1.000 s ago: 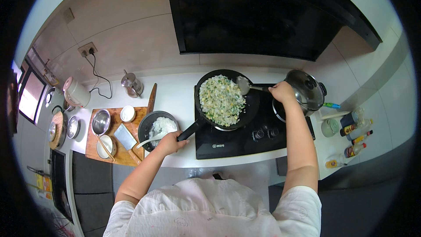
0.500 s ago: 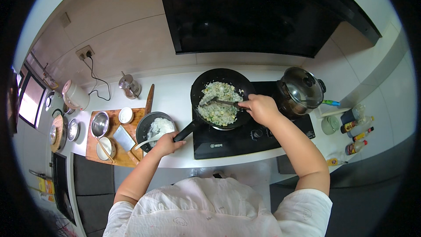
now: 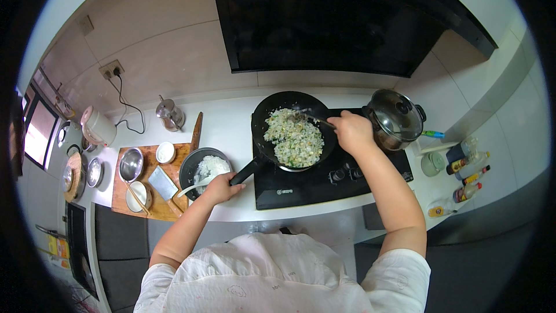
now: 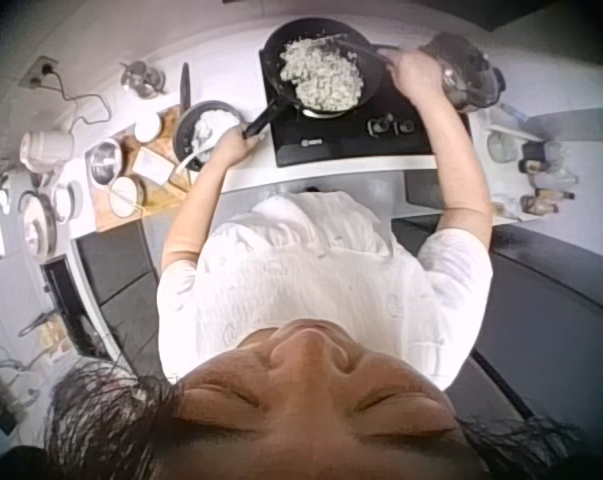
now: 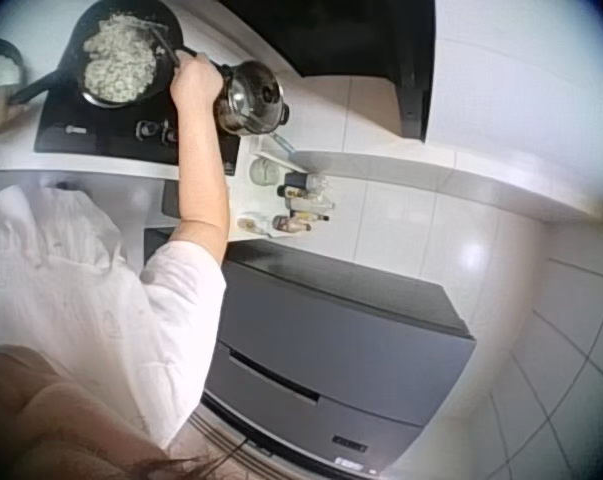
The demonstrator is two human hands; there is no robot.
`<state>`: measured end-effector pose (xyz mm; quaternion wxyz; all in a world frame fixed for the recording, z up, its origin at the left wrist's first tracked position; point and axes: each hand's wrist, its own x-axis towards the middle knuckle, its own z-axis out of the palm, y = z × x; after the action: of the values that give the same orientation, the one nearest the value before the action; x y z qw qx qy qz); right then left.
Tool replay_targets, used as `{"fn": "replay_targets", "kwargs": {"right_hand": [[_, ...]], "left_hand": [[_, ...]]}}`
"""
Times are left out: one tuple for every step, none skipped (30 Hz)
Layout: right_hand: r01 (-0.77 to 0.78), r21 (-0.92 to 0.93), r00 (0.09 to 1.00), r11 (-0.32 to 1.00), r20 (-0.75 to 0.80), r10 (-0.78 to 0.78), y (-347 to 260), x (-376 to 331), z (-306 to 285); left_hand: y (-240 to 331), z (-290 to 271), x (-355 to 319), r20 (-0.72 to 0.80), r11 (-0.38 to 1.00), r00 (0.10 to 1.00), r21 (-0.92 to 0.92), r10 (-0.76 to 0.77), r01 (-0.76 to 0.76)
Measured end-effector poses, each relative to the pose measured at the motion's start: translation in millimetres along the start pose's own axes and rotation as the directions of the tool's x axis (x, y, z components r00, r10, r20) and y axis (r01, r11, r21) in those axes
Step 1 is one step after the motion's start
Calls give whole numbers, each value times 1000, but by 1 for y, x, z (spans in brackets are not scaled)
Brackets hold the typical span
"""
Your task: The person stirs a mixture of rice and vegetables in a frying pan on a stove using a spatula. They then scoop cooked white rice from a separate bowl and add it to the pan, continuing to stir the ingredients together. Finally, the person places the bowl of remaining rice into the refrigerator.
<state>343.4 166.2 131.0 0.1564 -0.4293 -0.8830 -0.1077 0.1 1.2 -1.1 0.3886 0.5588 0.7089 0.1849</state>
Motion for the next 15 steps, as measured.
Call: {"fn": "replay_targets", "kwargs": {"right_hand": [[-11,-28,995,1000,102,14,-3,3,10],[-10,-30,994,1000,113,13,-4,5,14],[-10,-32,992,999,123,14,-3,7,16],[-6,-21,996,1000,87,8,-4,11,11],[-60,-1,995,998,84,60,-5,14,3],[-84,3,994,996,66,83,-8,15,-4],[-112,3,993,994,49,112,-8,14,-10],[-124,1,991,992,46,124,-11,14,-14],[-96,-23,991,995,90,98,-11,12,-11],[-72,-47,988,996,132,77,-11,9,-6],[-47,-70,983,996,174,58,-10,6,1],[-28,-80,983,996,181,42,-10,3,10],[-24,-70,986,997,166,36,-13,4,8],[-43,-55,986,998,160,51,-13,6,2],[-62,-40,986,997,154,67,-13,7,-7]], "left_hand": [[0,-1,-1,-10,1000,1000,10,10,-10],[-2,1,0,-21,1000,999,11,27,-27],[-3,1,0,-28,999,999,13,36,-36],[-6,2,0,-38,999,999,12,38,-38],[-7,2,-1,-45,999,998,11,33,-32],[-7,2,-2,-39,1000,999,2,16,-16],[-6,2,-3,-31,1000,1000,-6,2,-2],[-1,0,-4,-10,1000,1000,-21,-23,23],[0,-1,-5,0,999,999,-30,-35,35],[2,-1,-5,12,998,999,-37,-43,43],[3,-1,-4,14,998,999,-39,-38,39],[4,-1,-3,16,999,999,-40,-33,34],[3,-1,-3,14,999,999,-42,-34,34],[0,0,-3,12,998,999,-43,-35,35],[-1,0,-3,4,999,1000,-37,-30,30]]}}
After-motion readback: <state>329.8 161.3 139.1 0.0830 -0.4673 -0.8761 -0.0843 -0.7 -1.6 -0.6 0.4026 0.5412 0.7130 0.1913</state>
